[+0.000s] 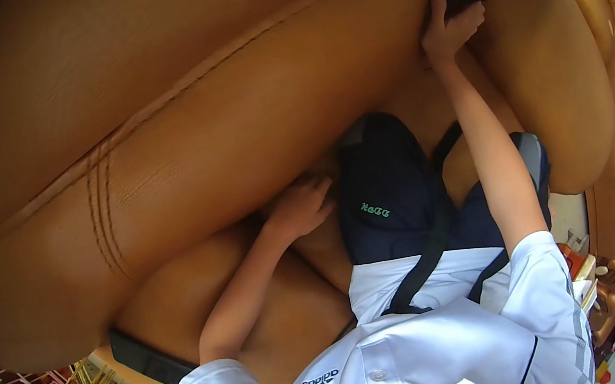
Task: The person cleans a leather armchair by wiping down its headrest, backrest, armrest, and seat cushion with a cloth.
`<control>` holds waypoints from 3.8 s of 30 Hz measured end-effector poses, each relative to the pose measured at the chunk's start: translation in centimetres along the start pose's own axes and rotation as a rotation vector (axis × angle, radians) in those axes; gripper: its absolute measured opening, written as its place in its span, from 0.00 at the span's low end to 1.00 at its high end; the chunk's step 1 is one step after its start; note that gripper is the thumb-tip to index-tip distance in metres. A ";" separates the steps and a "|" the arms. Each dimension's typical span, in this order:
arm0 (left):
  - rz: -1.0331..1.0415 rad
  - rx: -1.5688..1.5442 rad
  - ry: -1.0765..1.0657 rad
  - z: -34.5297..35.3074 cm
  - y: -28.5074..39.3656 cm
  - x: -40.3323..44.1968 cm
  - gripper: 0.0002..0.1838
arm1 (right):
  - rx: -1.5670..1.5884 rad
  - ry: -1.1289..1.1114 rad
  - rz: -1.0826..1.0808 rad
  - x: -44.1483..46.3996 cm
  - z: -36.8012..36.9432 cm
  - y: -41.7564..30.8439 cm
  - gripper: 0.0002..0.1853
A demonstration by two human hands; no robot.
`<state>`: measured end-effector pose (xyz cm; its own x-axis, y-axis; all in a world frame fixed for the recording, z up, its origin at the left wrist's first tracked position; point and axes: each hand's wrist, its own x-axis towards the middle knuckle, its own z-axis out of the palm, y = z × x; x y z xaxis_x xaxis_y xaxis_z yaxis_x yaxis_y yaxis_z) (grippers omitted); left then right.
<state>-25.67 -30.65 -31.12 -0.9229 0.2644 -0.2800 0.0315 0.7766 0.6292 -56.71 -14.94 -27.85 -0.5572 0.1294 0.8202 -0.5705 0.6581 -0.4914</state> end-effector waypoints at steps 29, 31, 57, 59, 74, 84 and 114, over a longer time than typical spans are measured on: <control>-0.322 0.186 -0.625 -3.5 -6.7 -7.5 0.27 | -0.071 -0.149 0.384 -13.1 0.7 -21.4 0.38; -0.241 0.254 -0.547 -1.5 -7.6 -7.9 0.26 | -0.019 -0.365 0.128 -15.3 -1.4 -27.5 0.34; -0.181 0.199 -0.436 -1.9 -6.3 -7.4 0.27 | 0.036 0.102 0.665 -9.4 2.6 -4.8 0.41; -0.177 0.182 -0.395 -1.5 -6.5 -7.6 0.27 | -0.032 -0.006 0.812 -7.1 1.9 -4.2 0.46; -0.268 -0.067 -0.346 -1.0 -7.1 -6.9 0.23 | 0.666 -0.033 0.749 -1.4 3.7 5.7 0.36; -0.258 -0.143 -0.388 -0.6 -8.3 -7.0 0.25 | 0.277 -0.324 1.034 -24.3 -5.4 -25.3 0.38; -0.034 0.222 0.054 -1.0 -3.4 -9.8 0.13 | 0.028 -0.731 0.631 -38.8 -4.0 -20.9 0.40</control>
<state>-17.10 -36.47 -29.74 -0.9439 0.2093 -0.2555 0.0779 0.8927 0.4438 -20.71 -30.75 -48.24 -0.9987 -0.0465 0.0230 -0.0465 0.6065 -0.7937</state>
